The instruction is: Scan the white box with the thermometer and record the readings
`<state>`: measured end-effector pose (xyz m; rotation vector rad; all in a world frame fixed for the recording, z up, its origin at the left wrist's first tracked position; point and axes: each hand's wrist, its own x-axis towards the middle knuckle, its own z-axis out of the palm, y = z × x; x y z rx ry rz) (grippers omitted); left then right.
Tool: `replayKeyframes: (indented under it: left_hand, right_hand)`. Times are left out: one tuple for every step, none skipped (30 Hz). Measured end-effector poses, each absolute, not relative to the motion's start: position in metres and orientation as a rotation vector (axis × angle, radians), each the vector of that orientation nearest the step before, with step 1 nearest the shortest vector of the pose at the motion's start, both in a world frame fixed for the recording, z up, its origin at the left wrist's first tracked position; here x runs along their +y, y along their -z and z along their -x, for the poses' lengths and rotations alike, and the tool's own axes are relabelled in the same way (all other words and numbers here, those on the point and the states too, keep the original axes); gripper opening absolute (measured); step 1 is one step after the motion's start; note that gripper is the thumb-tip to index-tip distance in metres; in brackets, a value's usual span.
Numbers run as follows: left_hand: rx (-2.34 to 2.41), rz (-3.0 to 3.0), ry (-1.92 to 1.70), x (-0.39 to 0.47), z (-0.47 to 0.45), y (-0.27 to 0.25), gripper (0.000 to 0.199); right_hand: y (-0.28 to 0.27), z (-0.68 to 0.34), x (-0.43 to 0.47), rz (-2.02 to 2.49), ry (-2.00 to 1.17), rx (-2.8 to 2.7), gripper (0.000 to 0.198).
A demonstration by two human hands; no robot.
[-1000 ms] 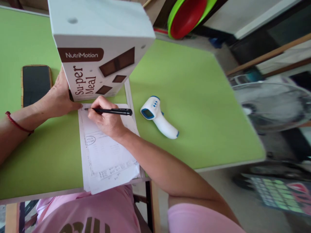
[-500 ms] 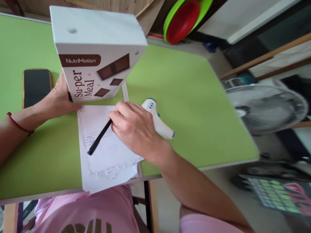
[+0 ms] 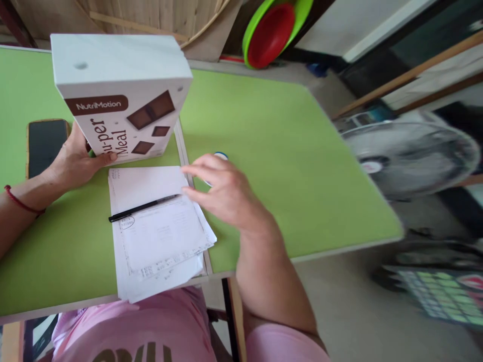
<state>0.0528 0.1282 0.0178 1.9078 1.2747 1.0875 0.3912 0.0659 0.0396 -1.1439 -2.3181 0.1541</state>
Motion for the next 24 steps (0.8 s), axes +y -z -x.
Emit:
replayKeyframes:
  left_hand:
    - [1.285, -1.900, -1.076, 0.128, -0.052, -0.019, 0.071]
    - [1.294, -1.895, -1.063, 0.127, -0.051, -0.020, 0.072]
    - [1.304, -1.891, -1.054, 0.127, -0.050, -0.021, 0.073]
    - [1.317, -1.885, -1.051, 0.127, -0.049, -0.022, 0.074]
    - [1.331, -1.876, -1.051, 0.127, -0.049, -0.023, 0.074]
    - [1.343, -1.867, -1.058, 0.126, -0.049, -0.023, 0.074]
    - [1.351, -1.857, -1.071, 0.126, -0.049, -0.023, 0.073]
    - [1.352, -1.848, -1.091, 0.126, -0.049, -0.023, 0.072]
    - [1.344, -1.840, -1.113, 0.126, -0.050, -0.022, 0.070]
    - [1.332, -1.834, -1.132, 0.126, -0.051, -0.022, 0.069]
    - [1.317, -1.825, -1.149, 0.126, -0.051, -0.022, 0.068]
    - [1.302, -1.811, -1.164, 0.125, -0.052, -0.023, 0.068]
    - [1.288, -1.792, -1.174, 0.124, -0.053, -0.024, 0.068]
    - [1.276, -1.768, -1.177, 0.122, -0.054, -0.026, 0.068]
    - [1.266, -1.744, -1.176, 0.120, -0.054, -0.028, 0.068]
    - [1.255, -1.722, -1.172, 0.119, -0.055, -0.030, 0.068]
    - [1.245, -1.704, -1.168, 0.117, -0.055, -0.032, 0.068]
    - [1.235, -1.691, -1.165, 0.116, -0.055, -0.034, 0.068]
    - [1.226, -1.680, -1.163, 0.114, -0.055, -0.036, 0.068]
    - [1.219, -1.670, -1.164, 0.113, -0.055, -0.038, 0.068]
    - [1.215, -1.659, -1.169, 0.113, -0.055, -0.039, 0.068]
    - [1.215, -1.646, -1.176, 0.112, -0.055, -0.040, 0.068]
    - [1.218, -1.634, -1.187, 0.111, -0.055, -0.041, 0.069]
    - [1.222, -1.624, -1.199, 0.109, -0.056, -0.042, 0.070]
  right_hand:
    - [-0.037, -0.407, 0.073, 1.249, -0.071, -2.236, 0.030]
    - [-0.035, -0.422, 0.080, 1.347, 0.017, -2.175, 0.035]
    - [-0.032, -0.437, 0.086, 1.447, 0.066, -2.150, 0.043]
    - [-0.029, -0.449, 0.091, 1.541, 0.076, -2.154, 0.050]
    - [-0.027, -0.459, 0.094, 1.615, 0.049, -2.188, 0.052]
    - [-0.025, -0.466, 0.096, 1.681, 0.021, -2.215, 0.050]
    - [-0.024, -0.469, 0.097, 1.730, -0.012, -2.241, 0.048]
    - [-0.023, -0.470, 0.097, 1.761, -0.045, -2.259, 0.046]
    - [-0.024, -0.469, 0.096, 1.782, -0.076, -2.265, 0.045]
    - [-0.025, -0.466, 0.094, 1.800, -0.112, -2.266, 0.045]
    - [-0.027, -0.462, 0.093, 1.824, -0.152, -2.261, 0.044]
    - [-0.029, -0.458, 0.091, 1.854, -0.196, -2.253, 0.044]
    - [-0.032, -0.453, 0.090, 1.889, -0.234, -2.240, 0.042]
    - [-0.035, -0.449, 0.089, 1.923, -0.262, -2.224, 0.040]
    - [-0.037, -0.444, 0.088, 1.953, -0.280, -2.207, 0.037]
    - [-0.040, -0.441, 0.088, 1.982, -0.288, -2.185, 0.035]
    - [-0.043, -0.437, 0.088, 2.013, -0.289, -2.153, 0.032]
    - [-0.046, -0.433, 0.088, 2.042, -0.286, -2.110, 0.029]
    - [-0.049, -0.429, 0.088, 2.061, -0.285, -2.057, 0.027]
    - [-0.052, -0.425, 0.088, 2.057, -0.293, -1.996, 0.025]
    - [-0.055, -0.420, 0.087, 2.012, -0.312, -1.927, 0.025]
    - [-0.058, -0.413, 0.085, 1.917, -0.352, -1.858, 0.024]
    - [-0.060, -0.405, 0.082, 1.774, -0.417, -1.796, 0.024]
    - [-0.062, -0.396, 0.077, 1.593, -0.507, -1.733, 0.025]
